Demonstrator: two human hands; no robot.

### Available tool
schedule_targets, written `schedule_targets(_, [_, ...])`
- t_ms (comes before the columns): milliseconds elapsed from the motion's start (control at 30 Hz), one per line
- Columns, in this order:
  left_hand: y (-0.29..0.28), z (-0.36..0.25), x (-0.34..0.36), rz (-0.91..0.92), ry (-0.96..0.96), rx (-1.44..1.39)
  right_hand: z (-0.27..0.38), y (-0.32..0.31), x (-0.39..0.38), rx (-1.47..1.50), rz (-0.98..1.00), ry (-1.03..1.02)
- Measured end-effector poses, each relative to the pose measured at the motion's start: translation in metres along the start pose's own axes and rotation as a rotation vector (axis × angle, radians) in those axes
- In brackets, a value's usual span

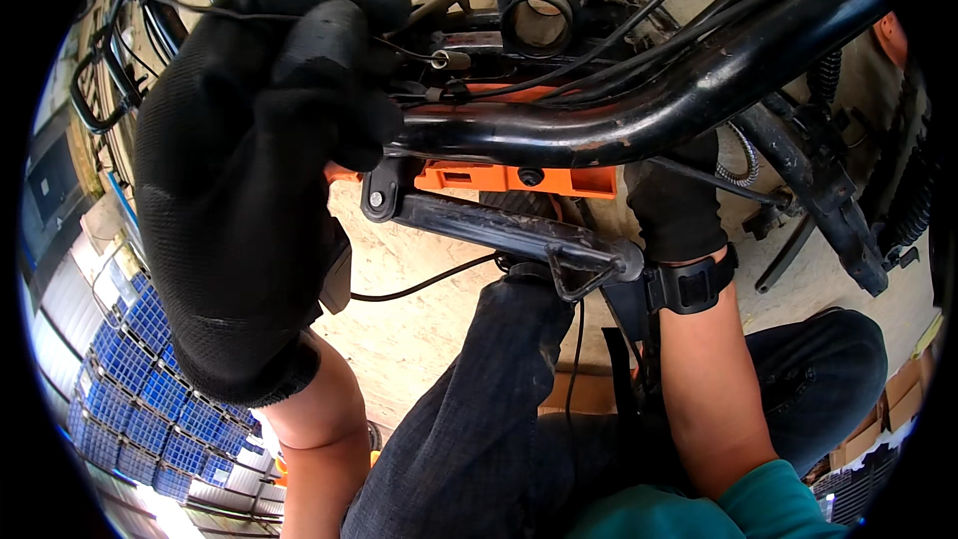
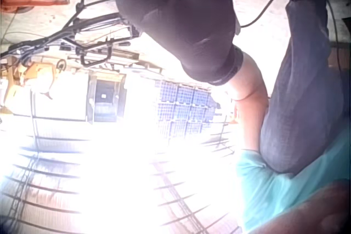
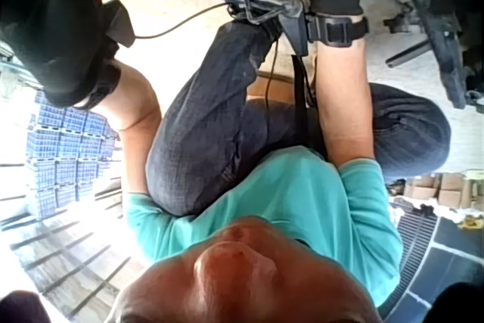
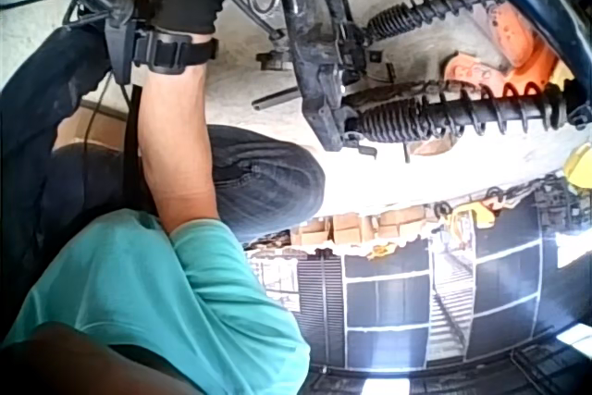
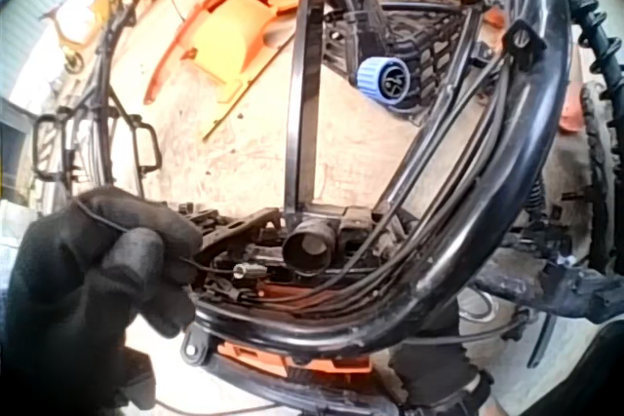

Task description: The person works on the black metal frame of a motorcycle by hand, threading a metal cable through a bracket and attaching a small spring-loaded component.

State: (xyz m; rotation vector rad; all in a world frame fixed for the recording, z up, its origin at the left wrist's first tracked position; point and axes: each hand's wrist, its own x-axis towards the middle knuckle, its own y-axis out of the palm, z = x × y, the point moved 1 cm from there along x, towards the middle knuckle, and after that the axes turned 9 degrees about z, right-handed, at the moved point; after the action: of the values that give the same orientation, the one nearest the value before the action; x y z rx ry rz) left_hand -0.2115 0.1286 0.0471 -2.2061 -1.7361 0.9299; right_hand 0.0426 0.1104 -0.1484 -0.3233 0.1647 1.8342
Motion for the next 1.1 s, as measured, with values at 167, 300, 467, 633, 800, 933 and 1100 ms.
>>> schedule_targets(167, [0.003, 0.008, 0.004, 0.089, 0.055, -0.015, -0.001, 0.000, -0.002, -0.006, -0.001, 0.001])
schedule_targets(300, [0.001, 0.005, 0.005, 0.148, 0.048, 0.043, 0.000, 0.002, -0.003, -0.005, 0.007, -0.005])
schedule_targets(467, [0.002, 0.006, 0.006, 0.146, 0.063, 0.103, -0.002, 0.002, -0.002, -0.007, 0.008, -0.011])
schedule_targets(633, [0.014, -0.002, 0.015, 0.149, 0.002, 0.097, 0.000, -0.004, -0.001, -0.012, -0.005, -0.010])
schedule_targets(800, [0.018, -0.006, 0.013, 0.159, -0.125, 0.053, -0.005, 0.001, -0.002, -0.008, 0.009, -0.014])
schedule_targets(933, [0.021, -0.005, 0.013, 0.154, -0.024, 0.040, -0.004, 0.001, -0.001, -0.007, 0.009, -0.015])
schedule_targets(1100, [0.016, -0.004, 0.011, 0.206, -0.032, 0.081, -0.005, 0.003, -0.002, -0.009, 0.010, -0.017])
